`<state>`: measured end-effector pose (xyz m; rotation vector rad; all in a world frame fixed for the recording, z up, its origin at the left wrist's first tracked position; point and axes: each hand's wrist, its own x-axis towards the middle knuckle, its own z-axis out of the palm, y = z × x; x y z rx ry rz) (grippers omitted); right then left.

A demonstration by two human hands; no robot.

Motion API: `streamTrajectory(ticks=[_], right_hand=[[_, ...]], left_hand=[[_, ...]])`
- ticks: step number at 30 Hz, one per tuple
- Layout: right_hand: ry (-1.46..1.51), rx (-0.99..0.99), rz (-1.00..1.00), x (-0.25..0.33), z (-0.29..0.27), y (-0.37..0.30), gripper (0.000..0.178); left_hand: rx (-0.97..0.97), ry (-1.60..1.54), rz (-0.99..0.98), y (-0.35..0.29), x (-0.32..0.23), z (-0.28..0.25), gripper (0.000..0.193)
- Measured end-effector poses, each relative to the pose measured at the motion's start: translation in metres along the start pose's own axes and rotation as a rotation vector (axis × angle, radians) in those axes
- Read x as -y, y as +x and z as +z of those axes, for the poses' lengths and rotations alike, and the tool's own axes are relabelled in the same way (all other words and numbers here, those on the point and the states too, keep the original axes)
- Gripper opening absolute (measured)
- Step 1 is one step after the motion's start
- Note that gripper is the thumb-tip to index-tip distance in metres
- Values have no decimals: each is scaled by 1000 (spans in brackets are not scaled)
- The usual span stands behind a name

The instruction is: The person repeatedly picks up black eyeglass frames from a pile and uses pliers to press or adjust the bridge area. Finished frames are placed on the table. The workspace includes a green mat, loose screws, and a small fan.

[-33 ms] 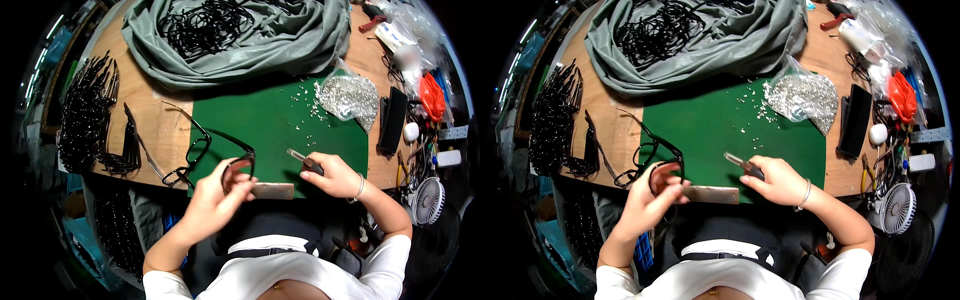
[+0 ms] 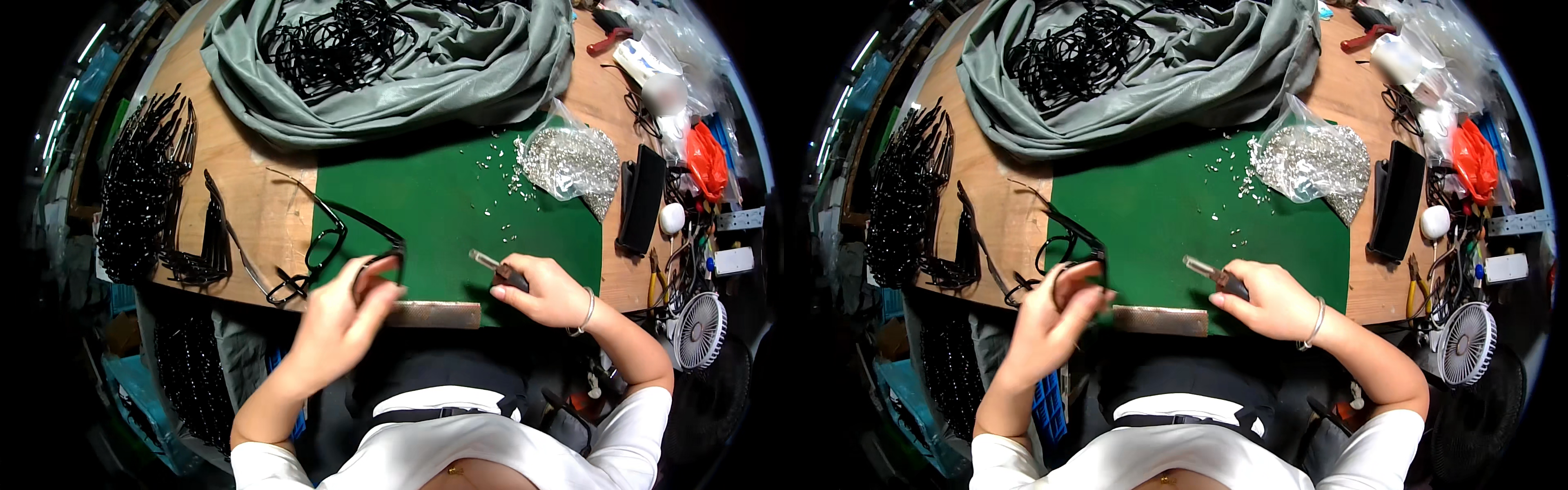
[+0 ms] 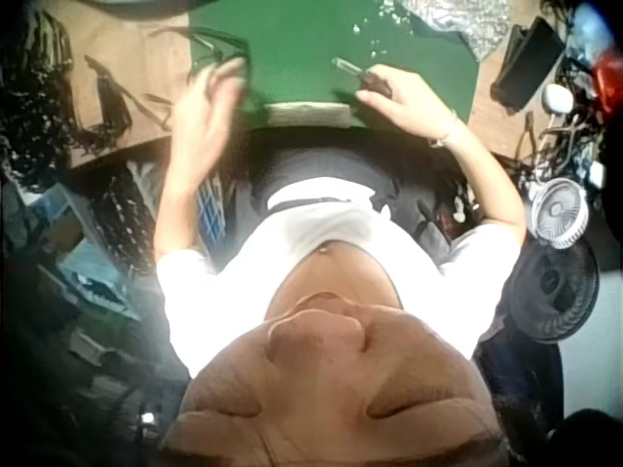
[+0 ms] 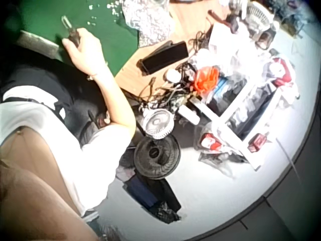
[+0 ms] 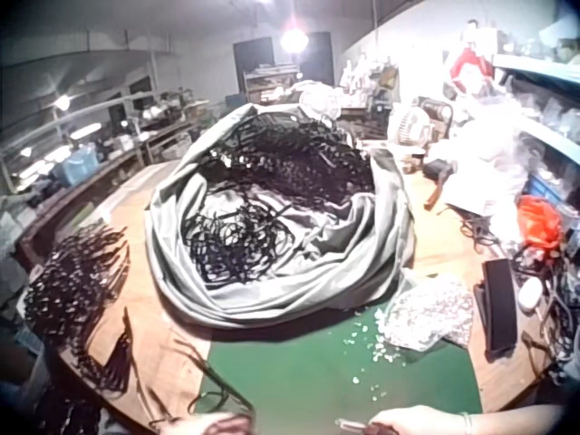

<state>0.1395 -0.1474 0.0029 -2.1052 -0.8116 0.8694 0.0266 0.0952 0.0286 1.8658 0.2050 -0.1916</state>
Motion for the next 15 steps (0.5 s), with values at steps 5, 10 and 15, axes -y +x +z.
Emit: streamTrajectory(ticks=[5,10,15], right_hand=[[-11,-37,8,0,4,3,24],[9,-50,1,-8,2,-7,23],[-35,-40,-23,7,5,-1,22]], left_hand=[[-410,1073,120,24,32,-37,29],[-221,849,203,52,41,-83,39],[-559,700,606,192,-2,-83,22]])
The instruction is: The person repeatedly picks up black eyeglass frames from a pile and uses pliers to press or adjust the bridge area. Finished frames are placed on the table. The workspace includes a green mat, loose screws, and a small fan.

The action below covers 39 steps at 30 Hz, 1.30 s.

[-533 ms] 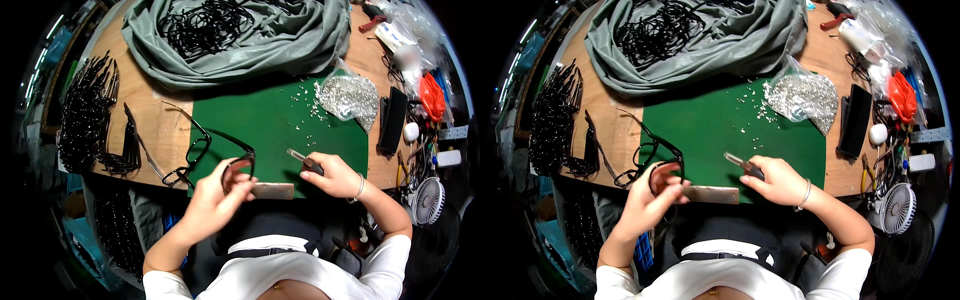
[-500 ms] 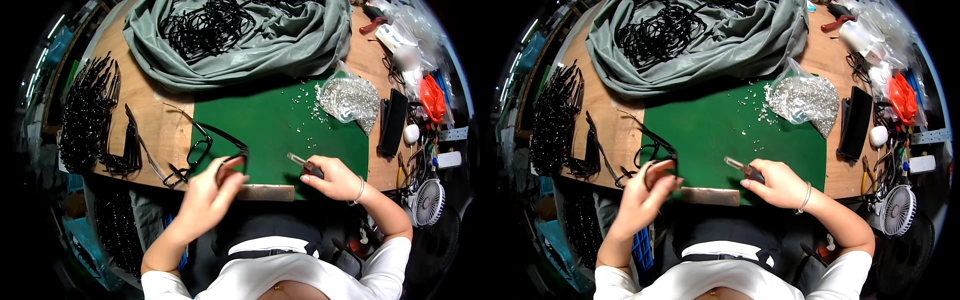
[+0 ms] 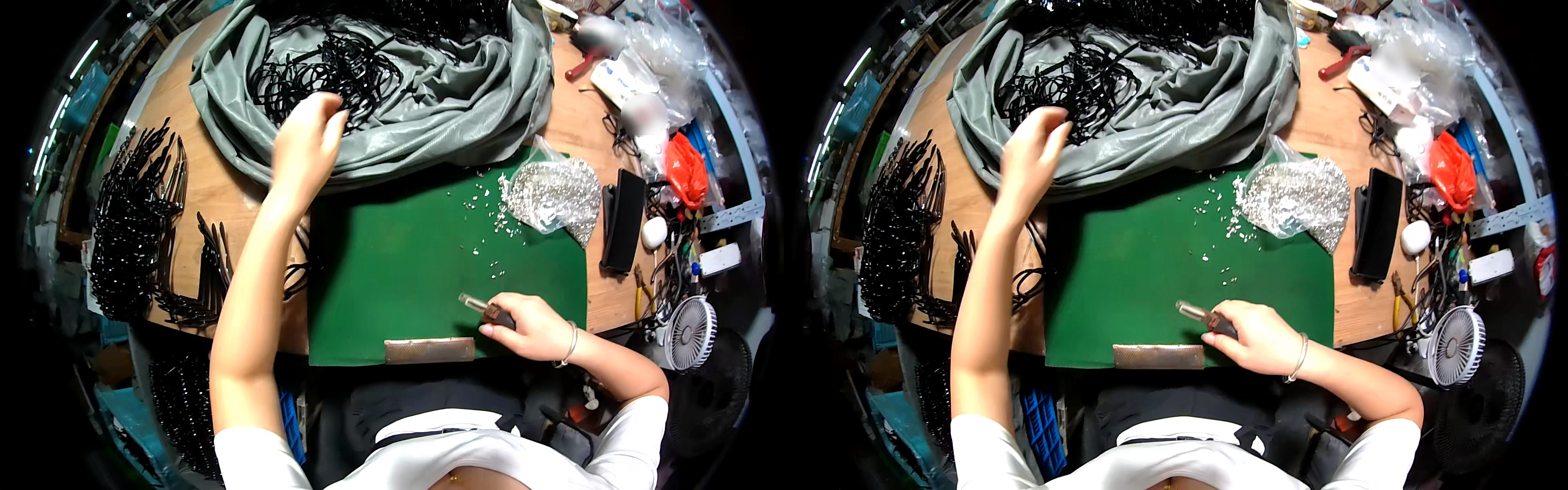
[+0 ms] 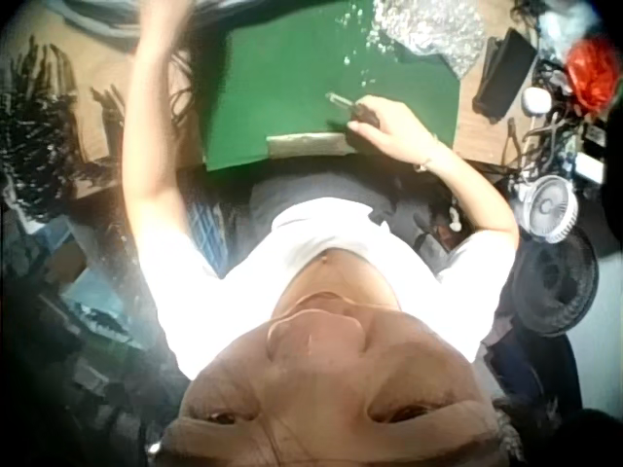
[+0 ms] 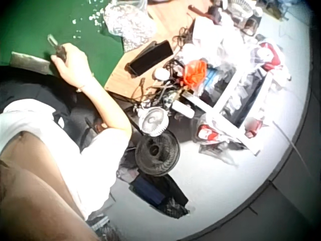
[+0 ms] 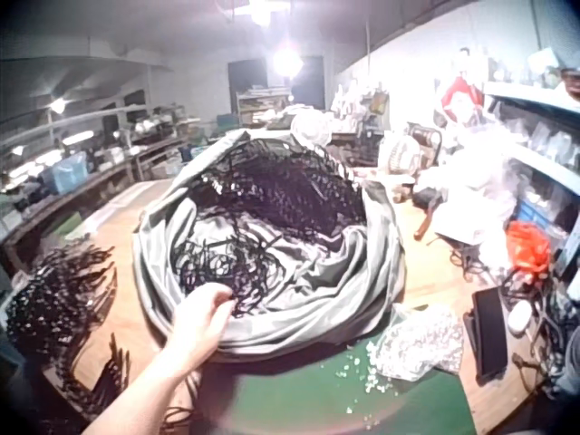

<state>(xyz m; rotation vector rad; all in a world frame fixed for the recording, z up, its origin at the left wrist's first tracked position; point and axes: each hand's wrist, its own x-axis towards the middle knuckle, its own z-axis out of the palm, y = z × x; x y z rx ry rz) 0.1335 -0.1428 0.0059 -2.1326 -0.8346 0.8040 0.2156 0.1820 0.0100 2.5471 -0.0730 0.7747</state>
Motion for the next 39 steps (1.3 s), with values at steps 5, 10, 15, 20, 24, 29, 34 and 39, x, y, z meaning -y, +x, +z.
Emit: streamTrajectory(ticks=[5,10,15,20,24,29,34,39], right_hand=[[-48,-13,53,0,-3,-10,22],[-192,-151,-57,-5,-8,-9,23],[-587,-241,-80,-6,6,-3,43],[-453,-249,-100,1,3,-23,41],[-338,-280,-41,-11,-12,-4,18],[-278,-266,-42,-31,6,9,13],[-444,-263,-137,-29,16,12,16],[-160,-236,-41,1,6,-1,15]], left_hand=[[113,-1,-457,28,4,80,48],[204,37,-253,6,-27,20,30],[22,-733,-295,-34,-83,-50,23],[-64,-1362,-813,-104,-140,-118,19],[23,-1447,-1063,-138,-166,-108,35],[213,-1184,-700,-174,-173,-65,75],[224,-1246,-648,-179,-178,-51,93],[266,-1305,-565,-173,-179,-39,92]])
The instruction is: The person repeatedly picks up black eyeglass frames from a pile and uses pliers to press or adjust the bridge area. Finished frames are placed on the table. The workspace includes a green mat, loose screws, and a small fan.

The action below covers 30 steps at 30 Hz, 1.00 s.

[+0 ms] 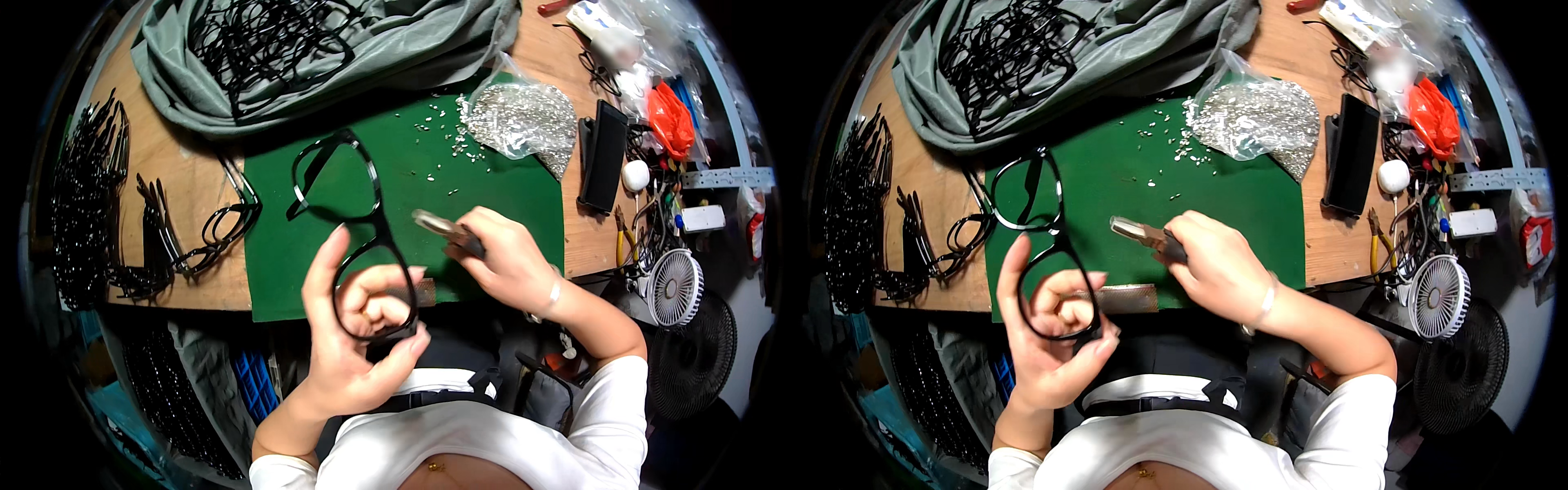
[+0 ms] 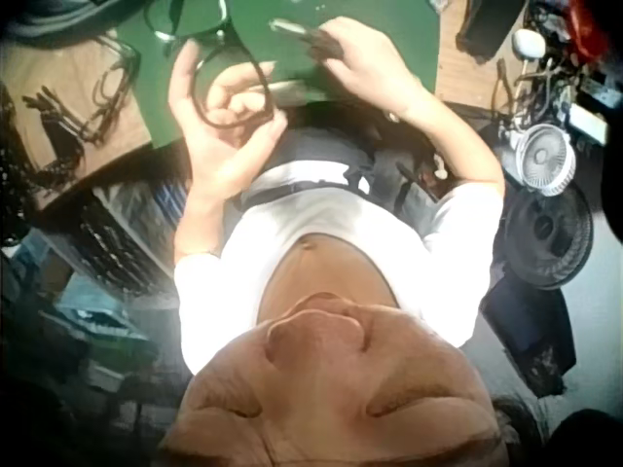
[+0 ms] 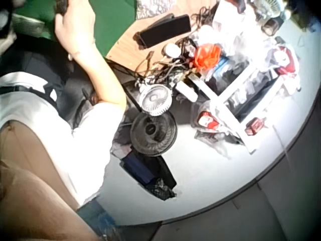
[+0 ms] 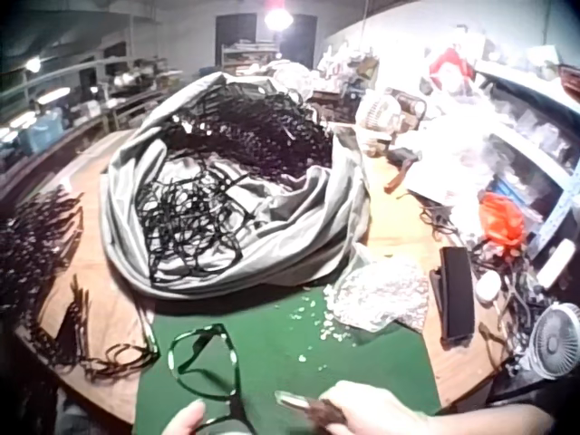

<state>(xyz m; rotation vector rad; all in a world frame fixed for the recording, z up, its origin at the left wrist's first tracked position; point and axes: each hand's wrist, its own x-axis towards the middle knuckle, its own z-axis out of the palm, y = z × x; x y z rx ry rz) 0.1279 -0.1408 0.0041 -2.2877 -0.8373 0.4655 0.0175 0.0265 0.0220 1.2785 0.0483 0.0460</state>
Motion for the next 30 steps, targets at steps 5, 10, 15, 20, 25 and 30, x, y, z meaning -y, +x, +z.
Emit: streamTrajectory(ticks=[5,10,15,20,25,30], right_hand=[[527,-47,-53,41,-4,-18,15],[931,-84,130,38,13,-23,16],[1129,248,399,38,-4,-14,18],[1162,362,315,49,-14,-9,16],[1332,404,351,55,-15,-8,19],[1134,372,249,47,-24,-15,23]], left_hand=[[-85,292,152,6,15,14,86],[-146,368,185,3,17,23,88],[-44,305,78,5,9,14,86],[60,131,-6,10,-6,6,84],[55,-4,-41,9,-13,4,85],[15,-70,-81,4,-24,-2,88]])
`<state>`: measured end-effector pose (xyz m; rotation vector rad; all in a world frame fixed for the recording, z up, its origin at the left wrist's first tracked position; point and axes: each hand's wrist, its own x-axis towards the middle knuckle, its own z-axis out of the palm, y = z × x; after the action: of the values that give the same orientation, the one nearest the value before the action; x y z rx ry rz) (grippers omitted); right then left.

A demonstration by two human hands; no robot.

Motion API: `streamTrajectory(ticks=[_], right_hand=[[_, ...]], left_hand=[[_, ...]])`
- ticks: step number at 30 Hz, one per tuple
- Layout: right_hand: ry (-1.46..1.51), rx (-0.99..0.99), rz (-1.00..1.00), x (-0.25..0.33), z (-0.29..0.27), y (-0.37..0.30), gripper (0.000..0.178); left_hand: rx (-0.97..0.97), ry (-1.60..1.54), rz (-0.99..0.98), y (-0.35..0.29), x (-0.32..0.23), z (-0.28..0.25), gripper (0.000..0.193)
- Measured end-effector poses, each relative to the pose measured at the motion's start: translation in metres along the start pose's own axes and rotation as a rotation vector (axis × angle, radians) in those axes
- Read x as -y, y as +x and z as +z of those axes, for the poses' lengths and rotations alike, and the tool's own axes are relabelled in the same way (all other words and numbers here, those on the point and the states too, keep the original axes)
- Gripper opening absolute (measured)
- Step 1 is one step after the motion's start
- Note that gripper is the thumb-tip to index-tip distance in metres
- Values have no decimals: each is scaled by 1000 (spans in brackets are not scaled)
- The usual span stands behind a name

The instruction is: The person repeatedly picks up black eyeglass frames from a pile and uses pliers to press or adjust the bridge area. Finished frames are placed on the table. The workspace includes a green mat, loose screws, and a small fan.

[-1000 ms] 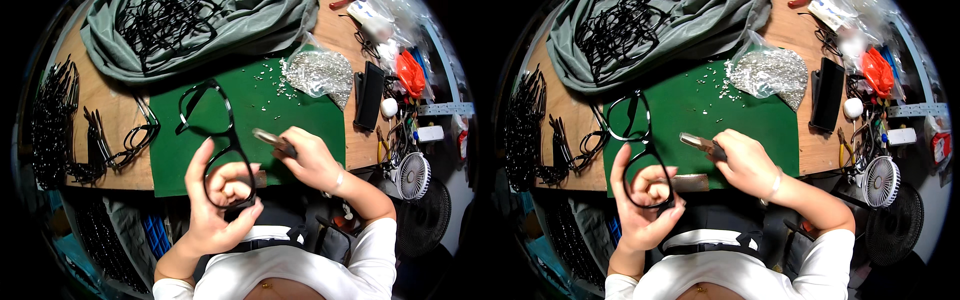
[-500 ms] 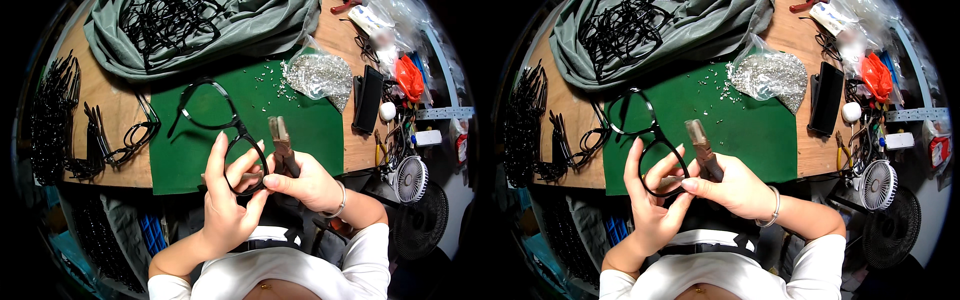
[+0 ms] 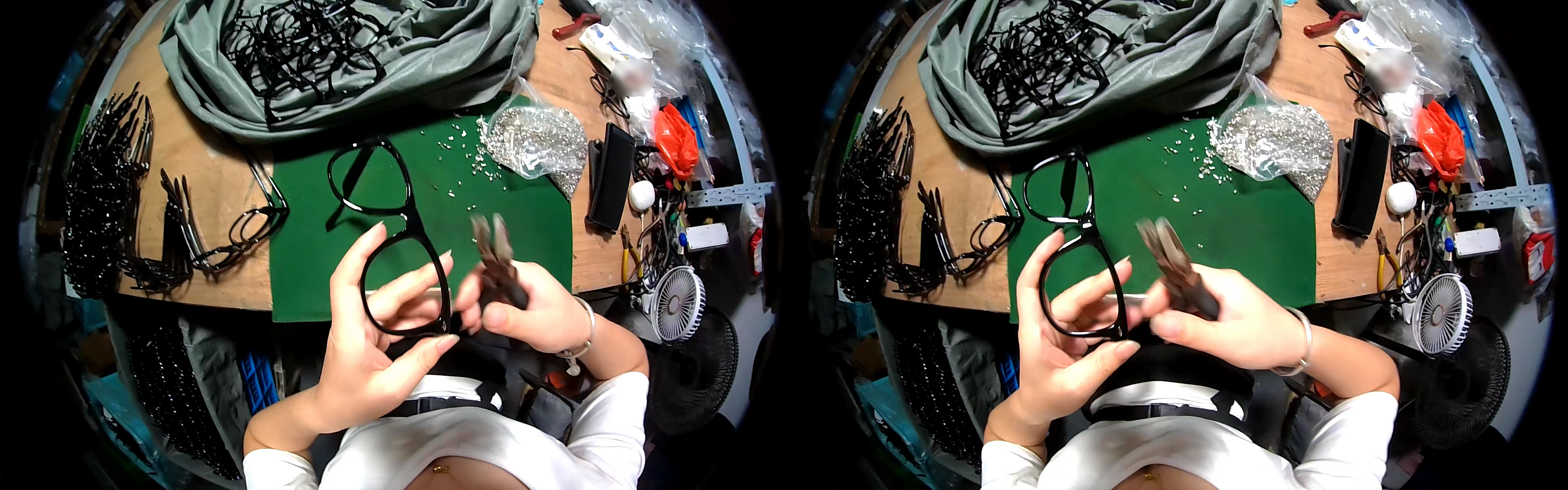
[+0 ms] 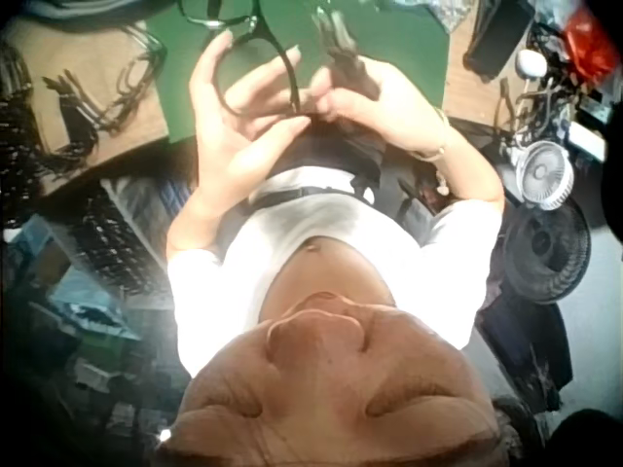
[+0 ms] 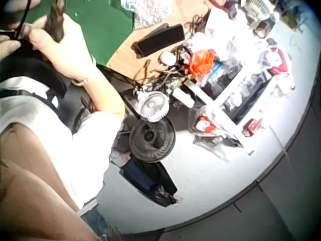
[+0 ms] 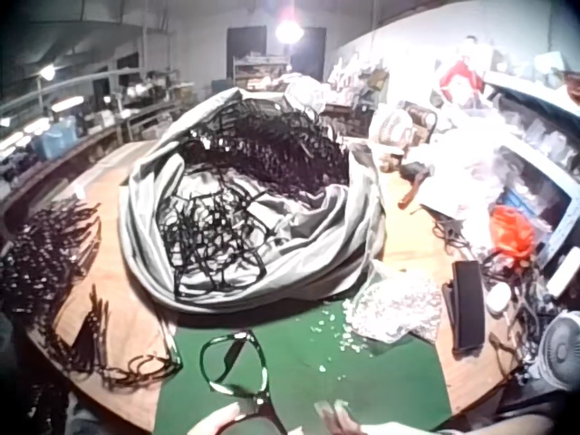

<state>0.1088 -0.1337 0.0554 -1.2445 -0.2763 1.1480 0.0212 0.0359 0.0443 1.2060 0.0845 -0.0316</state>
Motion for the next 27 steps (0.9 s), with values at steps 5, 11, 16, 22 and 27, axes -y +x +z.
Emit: streamTrajectory(ticks=[5,11,16,22,27], right_hand=[[-479,216,97,5,-5,-11,34],[-680,326,150,16,-3,-6,28],[-902,216,96,14,0,-5,33],[-1047,39,-69,2,-1,-6,26],[-1078,-39,-77,-4,-36,-1,42]], left_hand=[[68,-26,-30,0,-10,-5,82],[101,3,-40,1,-8,-4,81],[93,24,-92,0,-4,-2,81],[55,44,-116,1,1,1,80],[39,73,-128,9,2,-1,80]])
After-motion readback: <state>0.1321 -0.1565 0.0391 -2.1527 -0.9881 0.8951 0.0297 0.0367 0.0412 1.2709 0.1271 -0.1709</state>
